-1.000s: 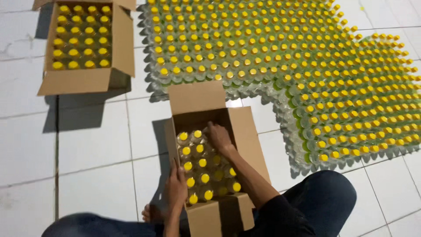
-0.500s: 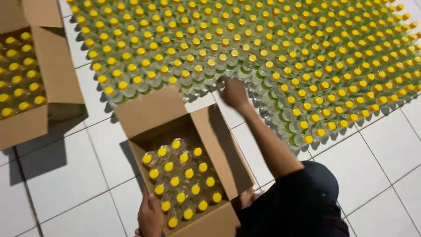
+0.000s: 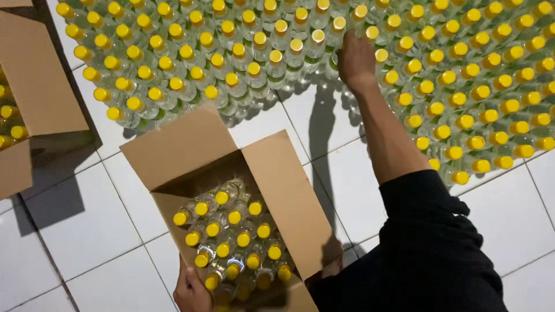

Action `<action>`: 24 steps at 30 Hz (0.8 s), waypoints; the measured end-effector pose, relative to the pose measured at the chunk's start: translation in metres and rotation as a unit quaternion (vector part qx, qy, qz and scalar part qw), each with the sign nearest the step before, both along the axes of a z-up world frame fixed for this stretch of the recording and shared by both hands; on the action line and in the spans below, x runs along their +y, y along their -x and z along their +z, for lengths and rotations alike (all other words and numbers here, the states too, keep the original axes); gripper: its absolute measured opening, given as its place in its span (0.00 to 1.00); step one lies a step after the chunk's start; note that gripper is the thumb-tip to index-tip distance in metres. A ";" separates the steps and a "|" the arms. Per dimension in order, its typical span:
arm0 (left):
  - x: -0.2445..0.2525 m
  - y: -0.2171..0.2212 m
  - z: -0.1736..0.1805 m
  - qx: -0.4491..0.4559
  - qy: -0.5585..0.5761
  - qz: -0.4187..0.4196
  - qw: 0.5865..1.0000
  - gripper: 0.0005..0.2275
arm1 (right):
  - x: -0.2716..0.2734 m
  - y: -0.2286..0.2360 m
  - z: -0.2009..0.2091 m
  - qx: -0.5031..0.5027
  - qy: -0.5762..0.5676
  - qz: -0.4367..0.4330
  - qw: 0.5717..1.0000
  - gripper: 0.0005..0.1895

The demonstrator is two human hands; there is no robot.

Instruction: The person sits on a tiled floor and packs small plastic bottles with yellow caps into cardboard boxes. They pick up bottles from a large floor pile and place them into the boxes, filling one box before moving to another.

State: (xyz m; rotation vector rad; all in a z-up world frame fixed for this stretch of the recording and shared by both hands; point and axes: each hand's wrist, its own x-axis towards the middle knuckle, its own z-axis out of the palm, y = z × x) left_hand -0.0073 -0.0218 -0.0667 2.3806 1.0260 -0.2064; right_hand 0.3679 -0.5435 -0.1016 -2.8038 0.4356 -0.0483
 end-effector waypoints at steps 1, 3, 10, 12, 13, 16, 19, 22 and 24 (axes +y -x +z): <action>0.002 0.001 -0.004 0.000 0.001 0.002 1.000 0.23 | 0.002 0.003 0.008 0.000 0.001 0.002 1.000 0.12; 0.009 0.002 -0.011 -0.003 0.004 -0.019 1.000 0.24 | 0.010 0.006 0.029 0.045 -0.083 -0.017 0.995 0.13; -0.036 -0.034 0.087 0.125 0.079 0.076 0.986 0.26 | 0.020 0.054 0.064 -0.010 -0.009 0.078 0.997 0.11; -0.002 -0.014 0.034 0.067 0.086 -0.041 0.993 0.24 | 0.032 0.070 0.089 -0.074 0.041 0.124 0.989 0.14; 0.001 -0.012 0.029 0.058 0.095 -0.037 0.993 0.24 | 0.046 0.084 0.117 -0.081 0.050 0.129 0.987 0.14; 0.010 -0.008 0.017 0.045 0.091 -0.074 0.992 0.25 | 0.101 0.134 0.206 -0.133 0.074 0.167 0.974 0.12; 0.013 -0.005 0.015 0.014 0.109 -0.103 0.989 0.26 | 0.169 0.189 0.280 -0.110 -0.022 0.166 0.980 0.12; 0.013 -0.008 0.023 0.027 0.162 -0.090 0.982 0.27 | 0.221 0.217 0.289 -0.031 -0.087 0.158 0.983 0.17; 0.017 -0.005 0.007 -0.013 0.150 -0.121 0.981 0.27 | 0.250 0.226 0.267 -0.012 -0.158 0.208 0.965 0.13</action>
